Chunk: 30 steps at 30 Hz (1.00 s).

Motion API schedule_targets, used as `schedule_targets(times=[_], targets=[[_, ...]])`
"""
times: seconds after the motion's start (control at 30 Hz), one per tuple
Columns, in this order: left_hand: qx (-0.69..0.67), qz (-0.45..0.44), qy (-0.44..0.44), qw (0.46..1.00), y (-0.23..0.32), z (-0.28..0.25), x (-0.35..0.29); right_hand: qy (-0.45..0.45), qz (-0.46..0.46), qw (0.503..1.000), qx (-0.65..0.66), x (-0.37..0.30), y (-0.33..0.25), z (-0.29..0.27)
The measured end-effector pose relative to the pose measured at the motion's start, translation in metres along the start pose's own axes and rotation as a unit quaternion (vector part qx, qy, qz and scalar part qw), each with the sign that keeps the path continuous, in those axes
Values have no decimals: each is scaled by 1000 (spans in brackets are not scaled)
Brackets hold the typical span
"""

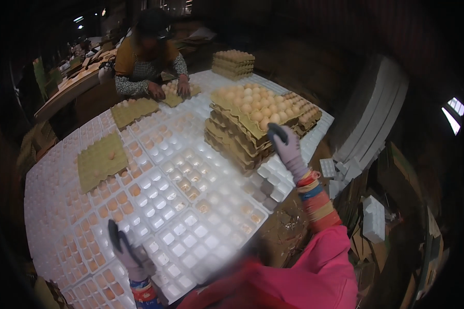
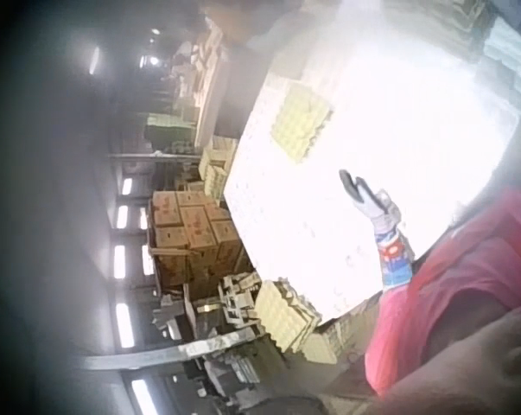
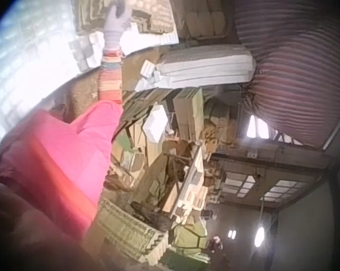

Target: The person places eggs into egg cartons on a table in an industrial warehouse setting.

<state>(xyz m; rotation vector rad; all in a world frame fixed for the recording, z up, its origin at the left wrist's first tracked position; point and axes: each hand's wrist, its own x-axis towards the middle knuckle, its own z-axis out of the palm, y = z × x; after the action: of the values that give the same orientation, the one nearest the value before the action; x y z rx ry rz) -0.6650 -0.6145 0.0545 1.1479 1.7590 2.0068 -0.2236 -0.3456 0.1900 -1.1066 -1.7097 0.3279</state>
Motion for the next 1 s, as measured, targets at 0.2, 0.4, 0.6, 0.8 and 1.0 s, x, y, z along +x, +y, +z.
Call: schedule_targets(times=[0.2,0.4,0.6,0.8,1.0], targets=[[-117,63,-283,950,32,337,49,-86,377,874,295,215,231,-127],[-413,-228,-255,844,20,495,68,-247,470,785,320,262,371,-62],[-414,-158,-223,868,80,490,69,-270,443,794,317,272,374,-14],[-345,-96,-199,912,84,475,64,-258,372,826,336,240,291,-27],[-538,-157,-157,813,166,349,25,-324,332,799,382,131,140,-36]])
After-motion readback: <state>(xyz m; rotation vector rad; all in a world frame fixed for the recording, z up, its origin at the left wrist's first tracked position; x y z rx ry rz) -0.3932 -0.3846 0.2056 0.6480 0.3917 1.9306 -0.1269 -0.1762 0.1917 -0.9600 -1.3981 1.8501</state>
